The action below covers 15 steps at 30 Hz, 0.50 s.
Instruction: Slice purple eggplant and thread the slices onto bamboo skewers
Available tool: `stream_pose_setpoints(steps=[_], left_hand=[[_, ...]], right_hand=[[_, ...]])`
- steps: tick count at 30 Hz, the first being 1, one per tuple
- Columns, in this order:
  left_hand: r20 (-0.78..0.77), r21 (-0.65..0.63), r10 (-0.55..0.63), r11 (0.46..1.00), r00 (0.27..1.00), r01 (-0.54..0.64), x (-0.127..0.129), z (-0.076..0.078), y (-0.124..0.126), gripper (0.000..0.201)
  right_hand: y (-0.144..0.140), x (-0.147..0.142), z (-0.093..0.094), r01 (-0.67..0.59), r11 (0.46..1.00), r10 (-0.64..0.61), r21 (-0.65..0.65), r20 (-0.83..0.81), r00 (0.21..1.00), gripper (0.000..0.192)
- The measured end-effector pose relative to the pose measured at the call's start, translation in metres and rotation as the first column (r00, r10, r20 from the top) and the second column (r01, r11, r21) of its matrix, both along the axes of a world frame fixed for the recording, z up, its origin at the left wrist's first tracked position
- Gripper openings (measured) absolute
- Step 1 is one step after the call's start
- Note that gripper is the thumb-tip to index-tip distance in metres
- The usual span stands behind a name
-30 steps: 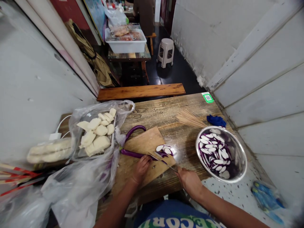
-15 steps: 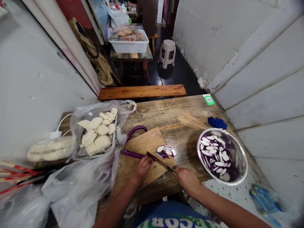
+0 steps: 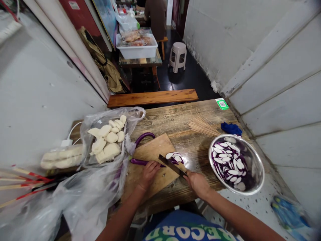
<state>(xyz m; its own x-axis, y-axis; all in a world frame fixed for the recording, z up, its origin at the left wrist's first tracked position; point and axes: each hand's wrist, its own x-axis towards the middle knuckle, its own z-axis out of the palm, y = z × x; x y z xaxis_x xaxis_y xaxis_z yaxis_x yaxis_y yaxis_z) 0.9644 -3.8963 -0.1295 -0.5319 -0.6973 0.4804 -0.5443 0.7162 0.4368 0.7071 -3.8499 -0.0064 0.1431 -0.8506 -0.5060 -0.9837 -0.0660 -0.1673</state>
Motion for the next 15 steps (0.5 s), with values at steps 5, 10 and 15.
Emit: stream_pose_setpoints(steps=[5,10,15], left_hand=[[-0.041,0.009,-0.118,0.993,0.992,0.119,-0.027,0.016,-0.005,0.025],[-0.027,-0.022,-0.056,0.998,0.998,0.056,-0.026,0.012,-0.002,0.024],[-0.073,-0.017,-0.085,0.996,0.994,0.084,-0.026,-0.001,0.0,0.024]], right_hand=[[-0.002,-0.006,0.002,-0.023,1.0,0.023,-0.015,-0.007,1.0,0.026],[0.004,-0.007,0.014,-0.043,0.999,0.043,-0.017,-0.012,0.999,0.026],[0.009,-0.008,0.028,-0.065,0.998,0.064,-0.015,-0.024,0.998,0.025]])
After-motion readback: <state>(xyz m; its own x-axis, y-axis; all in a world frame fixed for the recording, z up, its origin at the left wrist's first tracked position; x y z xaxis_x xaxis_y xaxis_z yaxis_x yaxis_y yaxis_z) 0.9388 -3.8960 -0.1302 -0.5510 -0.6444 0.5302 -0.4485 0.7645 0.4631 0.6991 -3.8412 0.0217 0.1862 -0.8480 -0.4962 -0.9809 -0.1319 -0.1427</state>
